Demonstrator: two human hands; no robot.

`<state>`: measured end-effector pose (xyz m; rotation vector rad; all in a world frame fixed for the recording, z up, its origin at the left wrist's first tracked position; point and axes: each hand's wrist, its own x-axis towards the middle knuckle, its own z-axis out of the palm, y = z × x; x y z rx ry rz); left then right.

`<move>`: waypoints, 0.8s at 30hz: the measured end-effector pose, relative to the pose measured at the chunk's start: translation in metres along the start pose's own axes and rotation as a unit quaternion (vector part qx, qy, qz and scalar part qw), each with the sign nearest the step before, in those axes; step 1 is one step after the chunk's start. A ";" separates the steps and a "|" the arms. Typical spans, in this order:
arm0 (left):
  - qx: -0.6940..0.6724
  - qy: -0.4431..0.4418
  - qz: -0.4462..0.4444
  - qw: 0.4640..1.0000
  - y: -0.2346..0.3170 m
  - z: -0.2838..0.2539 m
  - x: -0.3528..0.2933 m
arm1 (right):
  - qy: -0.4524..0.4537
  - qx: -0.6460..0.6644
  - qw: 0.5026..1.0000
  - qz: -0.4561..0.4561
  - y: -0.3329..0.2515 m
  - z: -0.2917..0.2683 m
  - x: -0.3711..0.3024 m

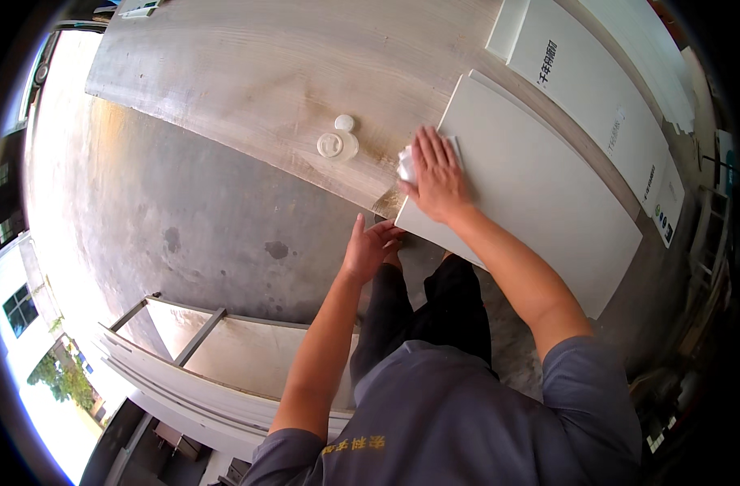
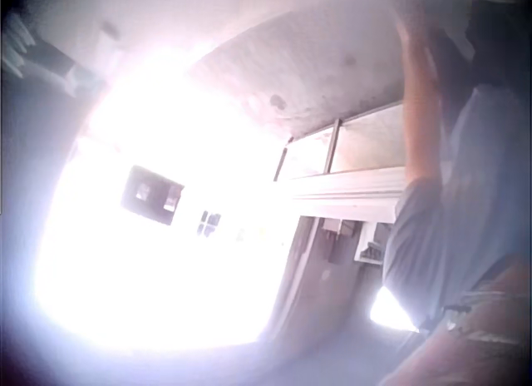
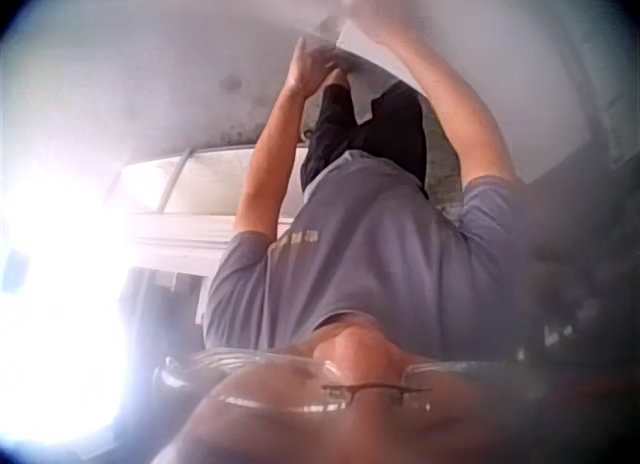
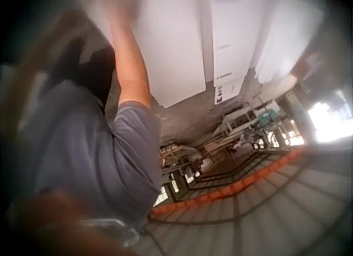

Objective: The person wipes the surfaces of large white panels with a white cloth, moving from one panel to the next on a workbench. They occasionally flip panels over to clean both sides and continue wiping across multiple units.

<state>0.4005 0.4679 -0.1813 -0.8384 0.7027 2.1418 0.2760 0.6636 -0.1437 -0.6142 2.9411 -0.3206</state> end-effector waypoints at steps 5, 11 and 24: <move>0.012 -0.021 0.010 1.000 0.003 -0.006 0.005 | -0.038 0.030 0.998 0.027 -0.037 -0.002 -0.011; 0.026 0.023 0.005 0.999 0.006 0.012 -0.001 | 0.045 -0.001 0.994 0.102 0.005 -0.010 0.006; 0.069 0.065 0.024 0.995 0.012 0.013 0.004 | -0.012 0.063 0.998 0.019 -0.075 0.013 -0.082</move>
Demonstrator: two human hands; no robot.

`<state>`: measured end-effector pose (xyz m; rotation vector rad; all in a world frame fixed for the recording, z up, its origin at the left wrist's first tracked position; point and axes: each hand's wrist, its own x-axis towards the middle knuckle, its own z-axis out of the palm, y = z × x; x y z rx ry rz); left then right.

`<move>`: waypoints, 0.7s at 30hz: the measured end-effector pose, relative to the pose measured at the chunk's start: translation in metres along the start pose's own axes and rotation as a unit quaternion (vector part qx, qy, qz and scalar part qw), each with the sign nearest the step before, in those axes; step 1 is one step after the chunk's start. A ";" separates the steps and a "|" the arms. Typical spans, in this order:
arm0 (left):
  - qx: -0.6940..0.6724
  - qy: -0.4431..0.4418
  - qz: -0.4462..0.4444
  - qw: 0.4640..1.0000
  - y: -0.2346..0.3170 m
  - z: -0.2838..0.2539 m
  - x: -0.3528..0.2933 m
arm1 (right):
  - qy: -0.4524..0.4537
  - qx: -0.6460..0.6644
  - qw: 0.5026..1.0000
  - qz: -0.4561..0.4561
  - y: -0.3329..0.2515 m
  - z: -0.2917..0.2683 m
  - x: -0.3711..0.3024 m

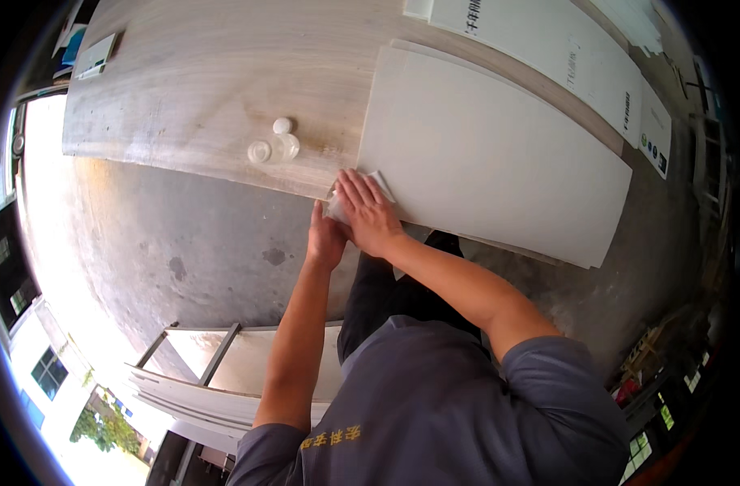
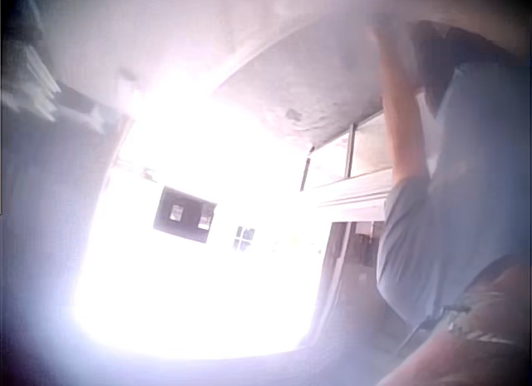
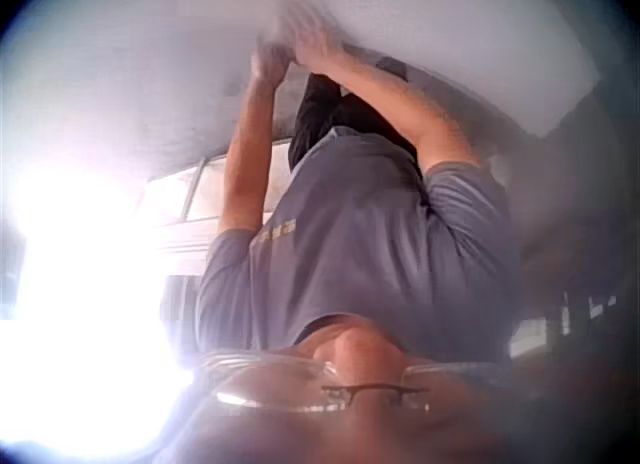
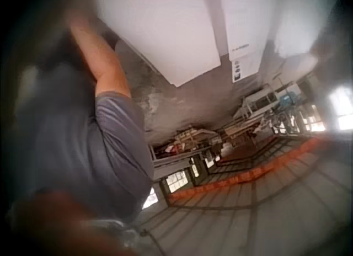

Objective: The person wipes the surfaces of large white panels with a white cloth, moving from one panel to the next on a workbench. They occasionally flip panels over to clean both sides and continue wiping across multiple units.

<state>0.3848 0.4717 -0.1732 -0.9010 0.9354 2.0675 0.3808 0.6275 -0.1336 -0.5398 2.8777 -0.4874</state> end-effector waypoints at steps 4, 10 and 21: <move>0.027 0.044 -0.042 0.998 0.005 -0.026 0.004 | 0.005 0.008 0.999 0.044 0.033 -0.011 -0.044; 0.263 0.233 0.006 0.936 0.006 0.034 0.004 | 0.089 -0.036 0.910 0.404 0.205 -0.049 -0.253; 0.784 -0.038 0.408 0.466 -0.045 0.235 0.063 | 0.103 0.119 0.893 0.422 0.144 -0.032 -0.219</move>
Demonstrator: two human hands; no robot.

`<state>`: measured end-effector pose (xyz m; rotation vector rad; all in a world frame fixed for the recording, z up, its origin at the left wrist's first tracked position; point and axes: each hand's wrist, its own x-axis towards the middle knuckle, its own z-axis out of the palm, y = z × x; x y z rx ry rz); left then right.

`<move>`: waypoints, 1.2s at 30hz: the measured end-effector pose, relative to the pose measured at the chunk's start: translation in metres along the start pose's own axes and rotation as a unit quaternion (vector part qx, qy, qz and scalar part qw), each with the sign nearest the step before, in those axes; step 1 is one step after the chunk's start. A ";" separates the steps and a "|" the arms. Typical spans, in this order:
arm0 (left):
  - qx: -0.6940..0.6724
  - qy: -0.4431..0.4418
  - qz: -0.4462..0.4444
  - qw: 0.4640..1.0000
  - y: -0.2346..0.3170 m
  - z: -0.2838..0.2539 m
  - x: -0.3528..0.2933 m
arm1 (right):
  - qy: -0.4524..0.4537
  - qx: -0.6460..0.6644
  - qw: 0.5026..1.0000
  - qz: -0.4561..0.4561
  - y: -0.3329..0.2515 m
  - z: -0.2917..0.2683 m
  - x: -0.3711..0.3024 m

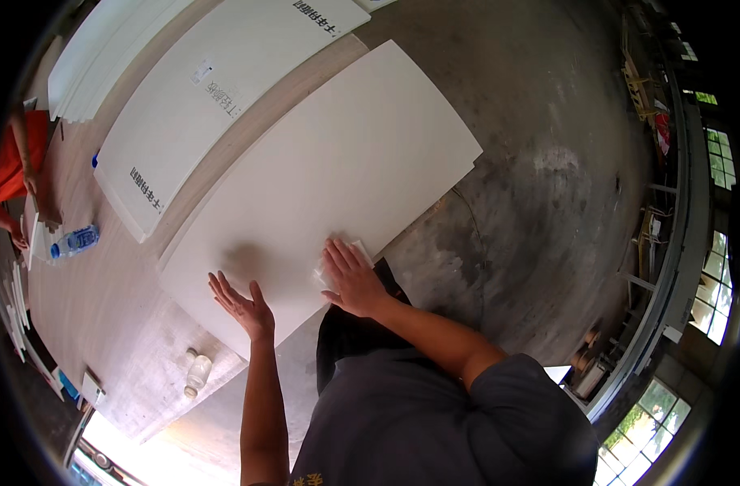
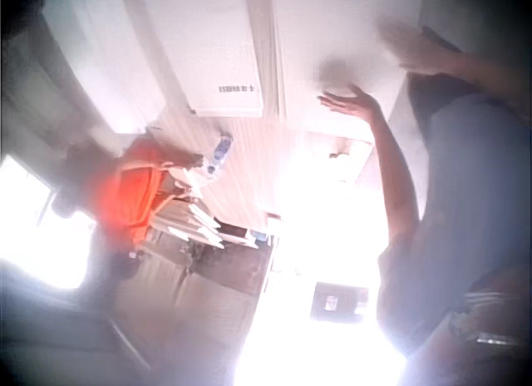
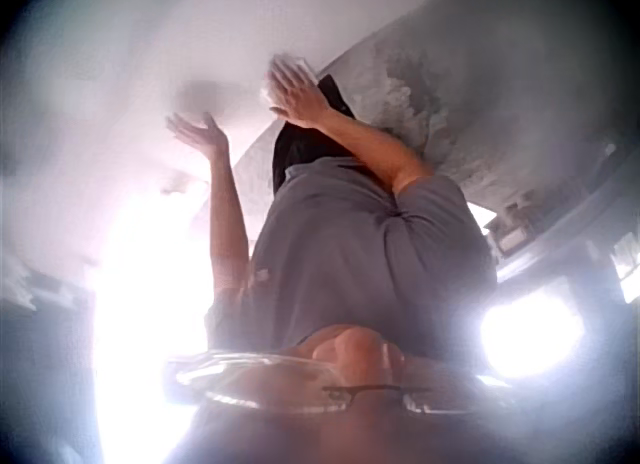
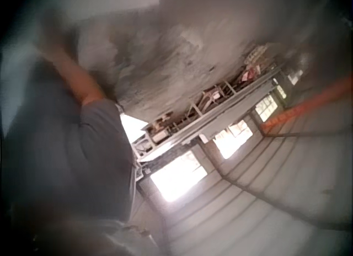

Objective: The person wipes the surfaces of large white panels with a white cloth, moving from one panel to the next on a workbench. They occasionally flip panels over to clean both sides and continue wiping across multiple units.

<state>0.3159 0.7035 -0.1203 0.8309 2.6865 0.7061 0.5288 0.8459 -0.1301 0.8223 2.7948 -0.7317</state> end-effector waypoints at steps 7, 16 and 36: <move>0.238 0.006 0.119 0.964 0.003 0.054 0.044 | 0.334 -0.104 0.843 0.410 0.303 -0.108 0.050; 0.249 -0.008 0.108 0.962 0.003 0.050 0.043 | 0.166 -0.051 0.922 0.346 0.209 -0.096 0.040; 0.211 -0.039 0.077 0.974 0.018 0.040 0.044 | 0.265 -0.055 0.897 0.348 0.319 -0.168 0.252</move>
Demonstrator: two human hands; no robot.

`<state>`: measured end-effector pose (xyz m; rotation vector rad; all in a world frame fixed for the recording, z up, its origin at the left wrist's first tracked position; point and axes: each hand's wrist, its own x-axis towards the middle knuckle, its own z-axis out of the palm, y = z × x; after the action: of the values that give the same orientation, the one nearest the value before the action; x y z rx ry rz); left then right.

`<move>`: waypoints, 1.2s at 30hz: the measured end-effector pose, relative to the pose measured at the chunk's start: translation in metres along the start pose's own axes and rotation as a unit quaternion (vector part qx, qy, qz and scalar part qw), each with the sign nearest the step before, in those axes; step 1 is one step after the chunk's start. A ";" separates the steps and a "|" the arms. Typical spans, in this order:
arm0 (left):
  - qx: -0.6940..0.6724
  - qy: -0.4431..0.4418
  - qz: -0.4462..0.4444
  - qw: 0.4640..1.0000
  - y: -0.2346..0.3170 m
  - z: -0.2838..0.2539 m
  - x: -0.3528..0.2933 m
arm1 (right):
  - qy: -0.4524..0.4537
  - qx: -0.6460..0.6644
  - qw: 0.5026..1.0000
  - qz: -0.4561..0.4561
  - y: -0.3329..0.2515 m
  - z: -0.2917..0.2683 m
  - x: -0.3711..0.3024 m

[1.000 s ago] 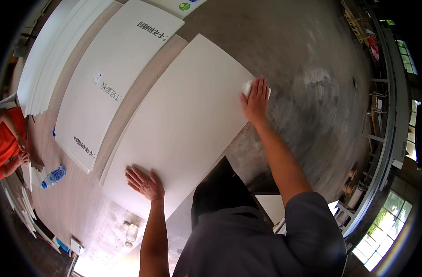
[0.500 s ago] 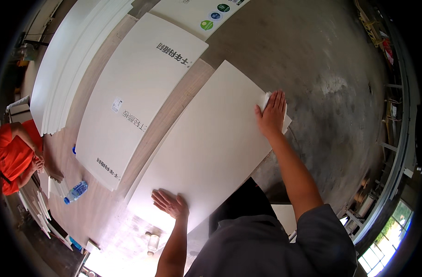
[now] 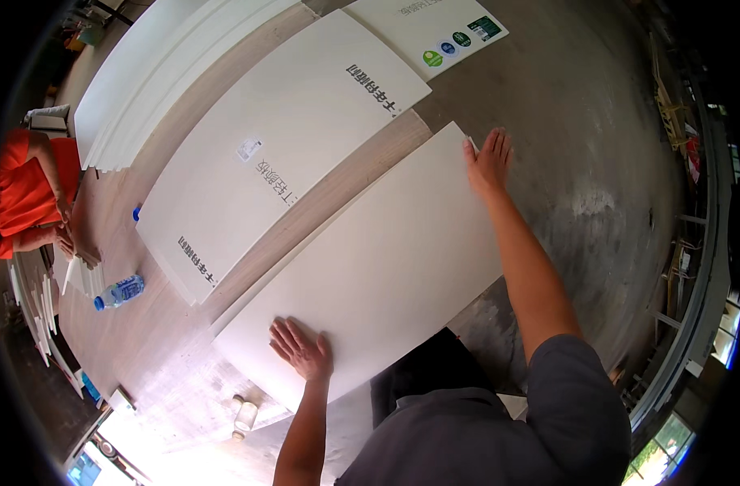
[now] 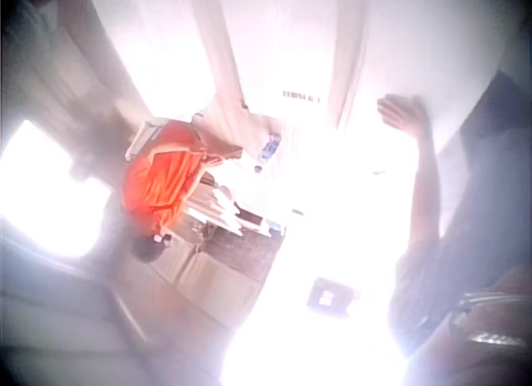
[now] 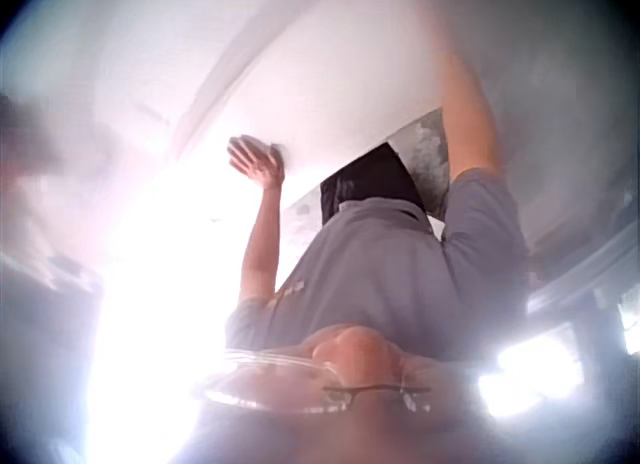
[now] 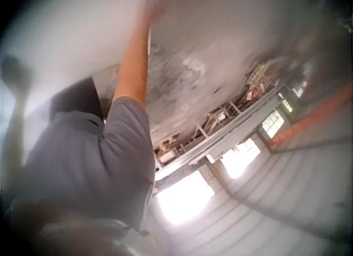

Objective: The person wipes the surfaces of large white panels with a white cloth, moving from one panel to the next on a workbench. They occasionally flip panels over to clean both sides and continue wiping across multiple units.

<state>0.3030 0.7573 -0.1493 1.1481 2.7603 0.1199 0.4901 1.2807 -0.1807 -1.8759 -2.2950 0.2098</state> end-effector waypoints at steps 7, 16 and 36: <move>-0.042 -0.026 -0.023 0.999 -0.006 -0.002 -0.004 | -0.169 0.004 0.899 -0.404 -0.218 0.003 -0.171; -0.155 -0.091 -0.178 0.967 -0.053 -0.022 -0.164 | 0.060 -0.022 0.991 -0.120 -0.086 0.016 -0.016; -0.476 0.302 -0.566 0.602 -0.184 -0.037 -0.224 | -0.275 0.476 0.812 -0.197 -0.161 0.003 -0.165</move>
<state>0.3242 0.4684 -0.1124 -1.0808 2.4754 1.7121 0.3672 1.0870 -0.1557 -0.8505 -2.0973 1.6454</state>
